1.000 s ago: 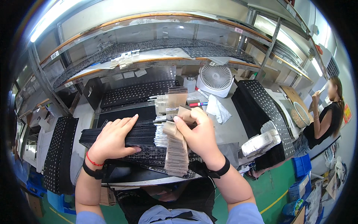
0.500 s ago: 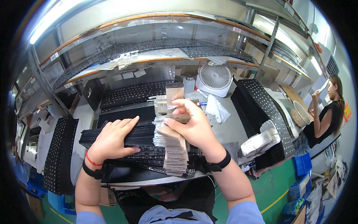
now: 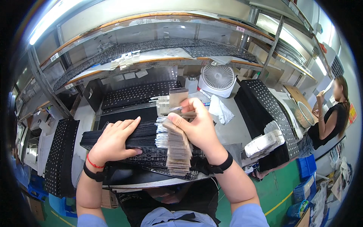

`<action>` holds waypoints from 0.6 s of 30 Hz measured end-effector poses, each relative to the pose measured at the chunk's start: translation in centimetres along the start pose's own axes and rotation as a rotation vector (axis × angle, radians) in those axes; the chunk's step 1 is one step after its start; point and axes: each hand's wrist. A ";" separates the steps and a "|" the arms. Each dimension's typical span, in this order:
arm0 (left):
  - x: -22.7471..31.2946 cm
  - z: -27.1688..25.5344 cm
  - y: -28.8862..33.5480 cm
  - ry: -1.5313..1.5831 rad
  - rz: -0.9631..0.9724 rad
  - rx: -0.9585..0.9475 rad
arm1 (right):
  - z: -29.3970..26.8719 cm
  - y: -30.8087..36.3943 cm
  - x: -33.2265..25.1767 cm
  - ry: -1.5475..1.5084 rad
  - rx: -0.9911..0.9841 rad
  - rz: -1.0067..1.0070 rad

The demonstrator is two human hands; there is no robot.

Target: Inspecting and sorting keyboard membrane layers and metal backplates.

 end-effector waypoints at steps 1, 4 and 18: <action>-0.1 0.1 -0.1 -0.004 0.011 0.007 | -0.3 0.0 0.2 0.125 -0.020 -0.018; -0.2 0.1 0.1 0.004 0.017 0.020 | -1.0 0.5 1.1 -0.037 -0.028 -0.081; -0.3 0.0 -0.2 0.049 0.026 -0.019 | -2.9 2.3 1.3 -0.252 -0.251 -0.195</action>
Point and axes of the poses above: each hand's wrist, its own y-axis away from the middle knuckle, its own z-axis out of the palm, x = y × z, and after that the axes turned 10 degrees about -x, right-handed
